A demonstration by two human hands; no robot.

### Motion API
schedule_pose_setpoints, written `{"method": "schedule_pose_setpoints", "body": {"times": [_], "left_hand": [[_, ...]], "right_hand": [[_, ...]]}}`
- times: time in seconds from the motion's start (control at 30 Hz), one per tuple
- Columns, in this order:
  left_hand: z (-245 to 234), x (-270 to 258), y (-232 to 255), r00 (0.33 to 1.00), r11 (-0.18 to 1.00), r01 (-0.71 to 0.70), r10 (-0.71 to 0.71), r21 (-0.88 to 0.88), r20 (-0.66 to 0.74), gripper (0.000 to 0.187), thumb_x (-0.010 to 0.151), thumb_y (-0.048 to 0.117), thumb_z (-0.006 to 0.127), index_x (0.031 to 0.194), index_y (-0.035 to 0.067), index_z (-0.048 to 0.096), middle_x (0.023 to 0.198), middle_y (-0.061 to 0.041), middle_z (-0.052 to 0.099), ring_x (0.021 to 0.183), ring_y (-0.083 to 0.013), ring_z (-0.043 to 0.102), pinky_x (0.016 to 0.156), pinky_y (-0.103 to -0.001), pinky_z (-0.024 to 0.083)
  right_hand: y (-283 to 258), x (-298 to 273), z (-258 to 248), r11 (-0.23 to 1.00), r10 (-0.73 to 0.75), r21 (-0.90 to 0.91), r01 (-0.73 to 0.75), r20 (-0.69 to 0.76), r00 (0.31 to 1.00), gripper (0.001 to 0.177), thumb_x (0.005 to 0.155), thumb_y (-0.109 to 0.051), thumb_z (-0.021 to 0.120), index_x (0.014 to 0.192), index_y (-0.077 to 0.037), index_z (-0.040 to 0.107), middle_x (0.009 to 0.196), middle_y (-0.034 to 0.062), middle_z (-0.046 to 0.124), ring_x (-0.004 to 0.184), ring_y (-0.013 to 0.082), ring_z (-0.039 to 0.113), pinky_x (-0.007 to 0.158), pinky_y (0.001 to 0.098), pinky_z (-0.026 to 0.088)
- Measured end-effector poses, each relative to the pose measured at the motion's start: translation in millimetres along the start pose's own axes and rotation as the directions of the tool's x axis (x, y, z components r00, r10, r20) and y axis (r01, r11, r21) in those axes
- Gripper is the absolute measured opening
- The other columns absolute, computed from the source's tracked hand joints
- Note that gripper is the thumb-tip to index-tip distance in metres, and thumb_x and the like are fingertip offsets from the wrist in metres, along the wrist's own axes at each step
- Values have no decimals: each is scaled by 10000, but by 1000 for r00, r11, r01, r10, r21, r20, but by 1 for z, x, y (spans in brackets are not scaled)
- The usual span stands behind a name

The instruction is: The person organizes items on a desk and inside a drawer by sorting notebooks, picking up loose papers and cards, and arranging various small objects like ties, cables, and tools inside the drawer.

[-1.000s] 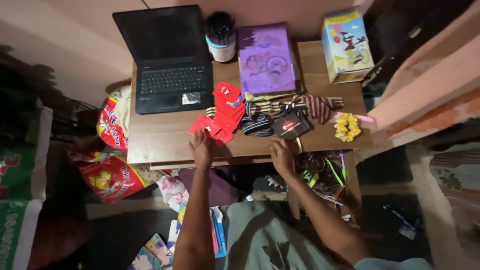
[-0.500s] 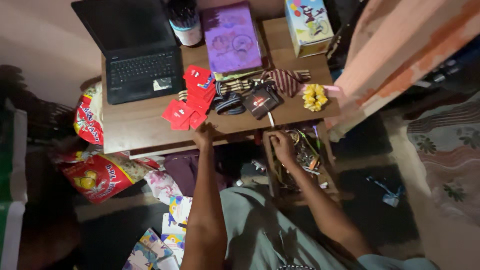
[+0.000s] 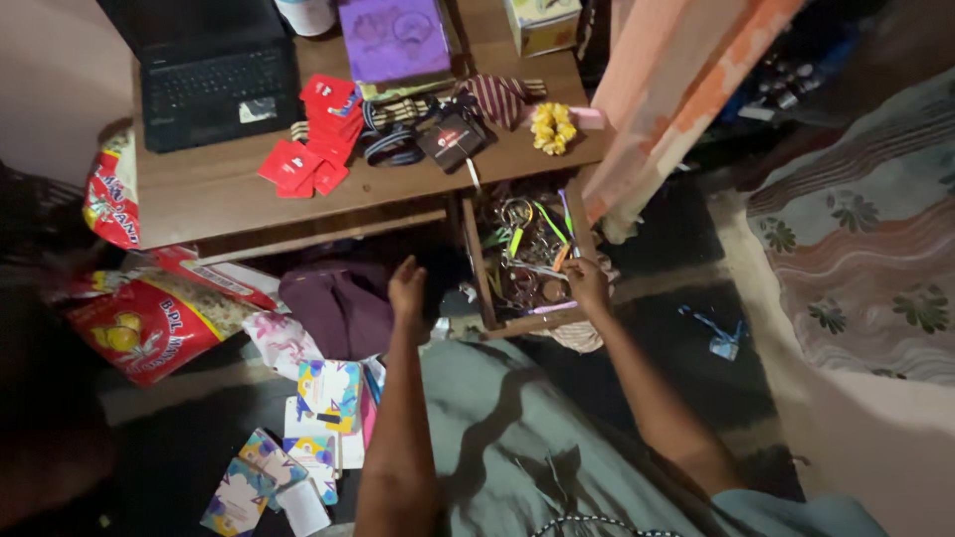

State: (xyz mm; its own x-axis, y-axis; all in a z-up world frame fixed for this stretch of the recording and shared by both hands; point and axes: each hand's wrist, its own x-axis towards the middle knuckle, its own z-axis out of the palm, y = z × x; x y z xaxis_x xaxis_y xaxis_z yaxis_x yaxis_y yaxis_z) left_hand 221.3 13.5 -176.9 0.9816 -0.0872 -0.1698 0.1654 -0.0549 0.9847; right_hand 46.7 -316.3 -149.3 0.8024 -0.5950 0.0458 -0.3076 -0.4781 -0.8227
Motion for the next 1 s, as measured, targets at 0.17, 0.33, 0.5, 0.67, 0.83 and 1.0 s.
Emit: {"method": "schedule_pose_setpoints", "body": {"times": [0.17, 0.33, 0.5, 0.67, 0.83, 1.0], "left_hand": [[56, -57, -15, 981, 987, 3, -34, 160, 191, 582, 891, 160, 724, 1413, -24, 542, 1416, -176, 621, 1253, -274, 642, 1031, -357, 508], [103, -97, -18, 956, 902, -84, -47, 424, 289, 694, 836, 351, 795, 1431, 121, 522, 1314, -195, 667, 1212, -374, 636, 976, -452, 509], [126, -132, -35, 958, 686, -287, 209, 669, 197, 742, 876, 454, 756, 1487, 135, 481, 1515, -198, 504, 1312, -420, 550, 1052, -498, 478], [133, -131, -36, 971, 372, -236, 55, 898, 233, 882, 835, 561, 716, 1546, 144, 400, 1639, -141, 301, 1428, -404, 353, 1140, -582, 311], [142, -136, -42, 961, 367, -82, -217, 927, 171, 944, 828, 597, 691, 1567, 138, 323, 1681, -104, 190, 1510, -324, 276, 1189, -567, 258], [137, -131, -69, 984, 325, -152, -35, 933, 173, 803, 911, 467, 635, 1585, 155, 330, 1722, -80, 160, 1557, -277, 231, 1187, -592, 241]], "right_hand": [[16, -15, -29, 983, -140, 116, 139, -4, 990, 213, 874, 20, 630, 1028, -53, 756, 979, 73, 775, 904, 161, 730, 809, 304, 568], [24, -12, -46, 965, -145, 236, 114, 118, 982, 326, 838, 62, 563, 1087, -54, 738, 1033, 79, 767, 928, 180, 716, 826, 316, 558], [44, -1, -44, 998, 61, 13, -66, 237, 970, 209, 894, -63, 631, 1067, -74, 748, 949, 93, 777, 812, 218, 733, 747, 349, 565], [57, 36, -42, 977, -155, -116, 180, 200, 967, 159, 885, -109, 695, 1025, -54, 746, 1012, 159, 722, 897, 288, 709, 785, 392, 560], [70, 92, -11, 945, -301, 203, 255, 245, 922, 412, 714, -60, 666, 1126, -49, 680, 1124, 167, 665, 939, 306, 701, 786, 365, 573], [74, 114, 30, 836, -477, -163, 524, 255, 841, 240, 858, -43, 707, 1081, -131, 719, 1210, 150, 673, 1200, 369, 628, 1055, 469, 506]]}}
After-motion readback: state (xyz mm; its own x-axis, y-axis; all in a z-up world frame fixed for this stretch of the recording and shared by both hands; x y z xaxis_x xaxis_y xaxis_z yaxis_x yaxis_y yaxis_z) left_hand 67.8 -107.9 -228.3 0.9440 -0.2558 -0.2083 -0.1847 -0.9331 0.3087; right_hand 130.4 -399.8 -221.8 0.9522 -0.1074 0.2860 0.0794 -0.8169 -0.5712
